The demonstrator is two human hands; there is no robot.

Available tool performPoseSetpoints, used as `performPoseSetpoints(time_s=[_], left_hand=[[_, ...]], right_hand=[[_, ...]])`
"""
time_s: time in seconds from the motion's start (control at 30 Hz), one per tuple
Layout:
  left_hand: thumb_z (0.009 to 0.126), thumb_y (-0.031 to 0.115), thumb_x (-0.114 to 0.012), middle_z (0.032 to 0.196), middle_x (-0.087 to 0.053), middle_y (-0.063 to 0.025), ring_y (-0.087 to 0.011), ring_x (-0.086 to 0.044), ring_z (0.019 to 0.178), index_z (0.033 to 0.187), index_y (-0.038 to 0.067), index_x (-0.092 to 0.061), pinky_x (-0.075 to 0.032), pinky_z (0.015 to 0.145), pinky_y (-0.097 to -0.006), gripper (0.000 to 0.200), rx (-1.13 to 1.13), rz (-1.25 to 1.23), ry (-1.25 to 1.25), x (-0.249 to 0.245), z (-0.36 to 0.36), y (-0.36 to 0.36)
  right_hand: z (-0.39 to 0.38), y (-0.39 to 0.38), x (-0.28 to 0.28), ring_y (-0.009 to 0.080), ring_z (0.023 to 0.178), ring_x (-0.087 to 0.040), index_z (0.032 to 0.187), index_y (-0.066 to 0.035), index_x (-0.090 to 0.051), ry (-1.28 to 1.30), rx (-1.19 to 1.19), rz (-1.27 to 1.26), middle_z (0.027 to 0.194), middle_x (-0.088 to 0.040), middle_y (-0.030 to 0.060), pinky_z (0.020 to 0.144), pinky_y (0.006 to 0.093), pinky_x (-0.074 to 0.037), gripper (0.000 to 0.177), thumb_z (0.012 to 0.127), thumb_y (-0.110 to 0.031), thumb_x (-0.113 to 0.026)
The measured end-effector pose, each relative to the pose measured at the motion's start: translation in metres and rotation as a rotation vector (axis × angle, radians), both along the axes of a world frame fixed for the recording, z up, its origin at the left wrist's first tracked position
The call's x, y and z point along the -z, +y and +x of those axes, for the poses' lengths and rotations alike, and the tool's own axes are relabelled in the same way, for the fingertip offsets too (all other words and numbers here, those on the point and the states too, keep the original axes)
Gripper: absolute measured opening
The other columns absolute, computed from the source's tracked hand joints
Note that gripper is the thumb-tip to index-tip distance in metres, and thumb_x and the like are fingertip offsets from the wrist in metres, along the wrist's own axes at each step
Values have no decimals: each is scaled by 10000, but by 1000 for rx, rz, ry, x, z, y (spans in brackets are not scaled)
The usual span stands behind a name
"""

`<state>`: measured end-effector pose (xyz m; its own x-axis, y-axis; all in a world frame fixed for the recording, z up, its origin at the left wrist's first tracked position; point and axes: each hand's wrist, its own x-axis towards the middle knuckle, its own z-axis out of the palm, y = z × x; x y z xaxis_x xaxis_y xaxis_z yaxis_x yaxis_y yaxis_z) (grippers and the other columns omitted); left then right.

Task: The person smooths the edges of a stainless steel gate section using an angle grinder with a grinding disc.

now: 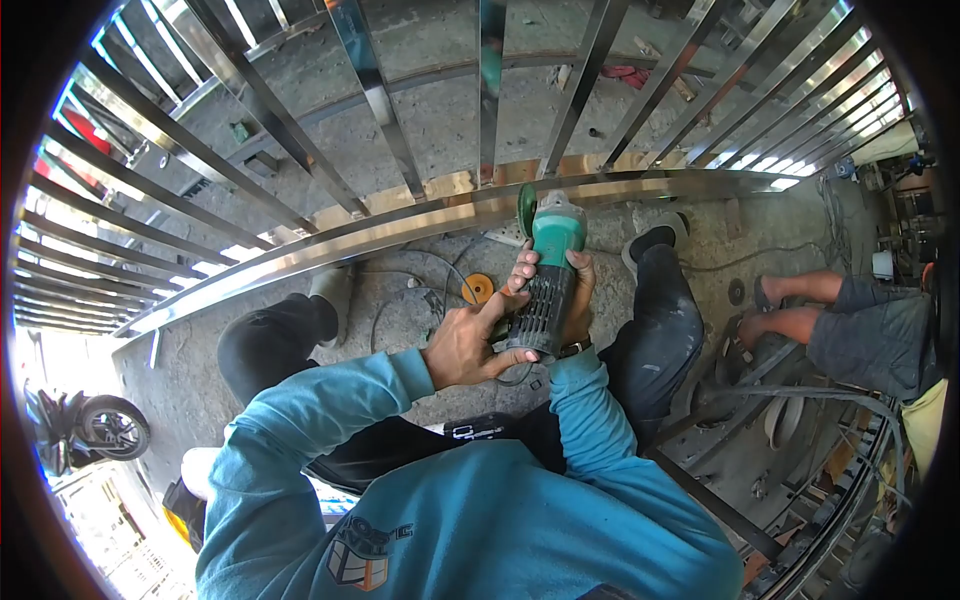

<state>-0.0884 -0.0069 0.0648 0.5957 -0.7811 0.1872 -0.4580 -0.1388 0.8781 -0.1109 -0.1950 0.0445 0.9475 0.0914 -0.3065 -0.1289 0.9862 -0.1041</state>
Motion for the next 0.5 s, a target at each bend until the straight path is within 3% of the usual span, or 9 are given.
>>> performPoseSetpoints(time_s=[0.27, 0.33, 0.5], left_hand=[[858, 427, -763, 939, -680, -250, -401, -711, 783, 1402, -9, -428, -574, 697, -448, 773, 114, 180, 17, -6, 2, 4], [861, 414, -750, 909, -668, -227, -389, -696, 757, 1435, 2, -405, -570, 687, -450, 786, 91, 10, -195, 2, 5, 3], [873, 395, -725, 889, -647, -190, -373, -683, 751, 1451, 11, -393, -574, 681, -453, 770, 177, 19, -353, 8, 17, 11]], right_hand=[[2, -8, 11, 219, 874, -578, 1165, -25, -506, -125, -13, 36, 974, -556, 75, 802, 385, -528, 554, 798, -406, -669], [3, -8, -4, 252, 905, -590, 1213, -24, -497, -134, -18, -119, 1007, -561, 103, 843, 408, -537, 580, 780, -364, -681], [1, -19, -13, 288, 936, -616, 1235, -10, -491, -66, -4, -295, 1023, -578, 141, 894, 452, -546, 587, 761, -288, -698]])
